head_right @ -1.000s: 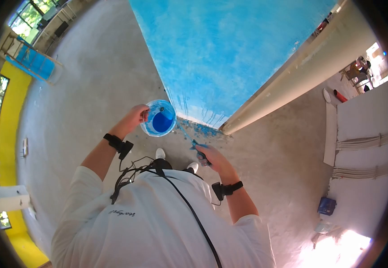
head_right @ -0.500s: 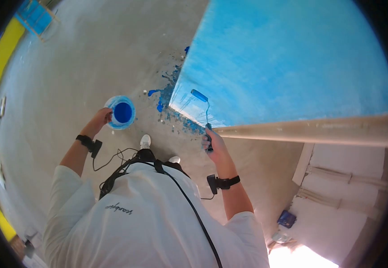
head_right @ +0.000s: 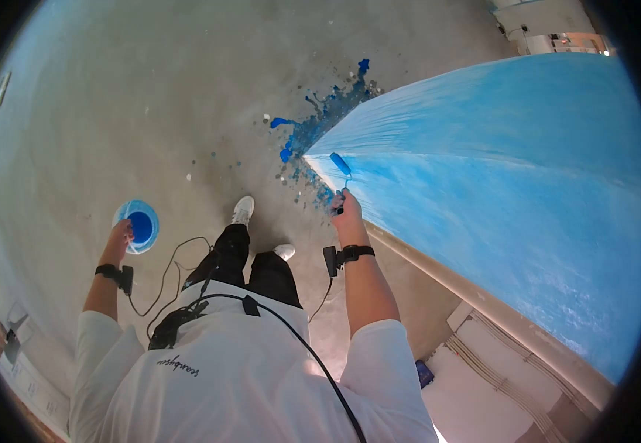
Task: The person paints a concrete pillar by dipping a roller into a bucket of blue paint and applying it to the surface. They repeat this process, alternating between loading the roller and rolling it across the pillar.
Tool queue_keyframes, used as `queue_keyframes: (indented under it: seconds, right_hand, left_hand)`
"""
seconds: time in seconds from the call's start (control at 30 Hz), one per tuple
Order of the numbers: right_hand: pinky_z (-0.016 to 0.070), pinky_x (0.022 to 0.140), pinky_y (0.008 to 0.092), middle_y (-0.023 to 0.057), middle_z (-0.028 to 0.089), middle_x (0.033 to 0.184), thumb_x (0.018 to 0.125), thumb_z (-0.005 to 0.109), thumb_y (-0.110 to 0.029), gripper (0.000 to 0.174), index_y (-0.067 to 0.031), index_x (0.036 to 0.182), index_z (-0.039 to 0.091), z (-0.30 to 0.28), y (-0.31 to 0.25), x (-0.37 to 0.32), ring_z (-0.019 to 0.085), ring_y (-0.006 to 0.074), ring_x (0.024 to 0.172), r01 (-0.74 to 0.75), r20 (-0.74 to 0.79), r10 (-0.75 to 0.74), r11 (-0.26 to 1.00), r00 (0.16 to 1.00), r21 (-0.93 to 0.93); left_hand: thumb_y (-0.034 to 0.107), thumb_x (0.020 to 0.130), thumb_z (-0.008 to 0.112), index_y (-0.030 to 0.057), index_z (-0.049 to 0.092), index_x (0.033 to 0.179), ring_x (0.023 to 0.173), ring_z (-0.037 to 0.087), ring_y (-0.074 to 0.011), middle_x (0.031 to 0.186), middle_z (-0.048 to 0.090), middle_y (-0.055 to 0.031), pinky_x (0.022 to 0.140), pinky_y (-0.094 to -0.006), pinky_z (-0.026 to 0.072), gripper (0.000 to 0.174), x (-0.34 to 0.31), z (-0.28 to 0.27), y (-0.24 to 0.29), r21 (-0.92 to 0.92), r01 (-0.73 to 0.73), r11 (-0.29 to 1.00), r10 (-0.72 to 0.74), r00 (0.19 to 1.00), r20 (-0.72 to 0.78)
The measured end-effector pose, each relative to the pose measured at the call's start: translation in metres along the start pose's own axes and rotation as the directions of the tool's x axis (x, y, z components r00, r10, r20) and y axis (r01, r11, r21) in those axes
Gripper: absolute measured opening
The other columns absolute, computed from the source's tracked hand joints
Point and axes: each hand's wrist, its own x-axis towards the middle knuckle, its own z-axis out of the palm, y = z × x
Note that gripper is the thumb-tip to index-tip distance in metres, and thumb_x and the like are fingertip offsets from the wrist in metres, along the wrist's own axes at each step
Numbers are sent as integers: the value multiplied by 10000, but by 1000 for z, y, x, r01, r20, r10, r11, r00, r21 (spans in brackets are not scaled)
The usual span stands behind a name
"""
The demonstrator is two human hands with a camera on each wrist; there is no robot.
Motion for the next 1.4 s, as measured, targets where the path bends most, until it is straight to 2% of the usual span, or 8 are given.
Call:
queue_keyframes:
  seconds: [0.3,0.37,0.5,0.7,0.8,0.9,1.13,1.4]
  right_hand:
    - [260,398,204,-37,378,633,965,450,-183,142,-47,974,491,-34,-24,-172,323,41,461,20,280,-31,999,959,42]
    - [256,404,195,-36,381,638,963,459,-194,159,-49,1003,507,-34,-16,-198,316,37,459,31,334,-74,991,940,130]
    - [258,408,196,-35,383,643,962,465,-203,157,-59,1001,512,-40,8,-155,317,41,460,8,413,-58,992,909,122]
    - [277,406,206,-30,407,644,950,492,-193,102,-91,936,489,-10,12,12,357,56,478,31,130,-21,997,991,-74]
    - [279,408,205,-23,419,650,952,486,-184,85,-99,945,485,11,18,14,369,62,482,13,55,-13,1000,998,6]
    - [306,420,196,-38,362,621,958,454,-135,141,-2,983,493,-3,10,-37,345,60,484,121,114,-115,992,987,-45]
    - [272,422,203,-28,376,641,963,448,-190,131,-76,920,499,-35,-7,-197,338,49,478,67,232,-119,974,966,218]
    - [290,412,217,-26,364,614,967,431,-166,111,-91,889,455,-28,-2,4,344,76,471,74,39,-76,995,996,66]
  left_hand:
    - [419,786,618,144,547,823,631,461,-110,695,490,33,615,-264,383,286,46,-8,-29,-67,131,989,-135,989,-58]
    - [366,820,588,123,558,835,642,477,-114,672,494,21,645,-260,390,245,44,6,-14,-111,102,989,-93,992,84]
    - [323,842,568,124,550,805,661,482,-110,675,508,23,676,-247,374,204,30,45,19,-186,33,982,11,972,233]
    - [260,859,542,119,540,793,706,470,-113,696,502,18,741,-244,367,155,-3,82,58,-191,-95,977,152,938,312]
    - [262,858,541,115,538,793,709,473,-118,704,501,15,746,-251,375,160,-3,84,67,-176,-90,980,146,931,335]
    - [268,856,544,118,537,787,702,481,-118,701,504,14,733,-250,380,165,-1,85,65,-152,-67,986,119,922,370]
    - [301,853,559,123,555,777,671,507,-117,674,524,8,667,-245,382,193,19,81,44,-12,-30,999,32,940,341]
    - [287,853,543,118,551,807,679,500,-111,679,517,10,681,-247,381,175,25,55,18,62,-28,998,10,960,281]
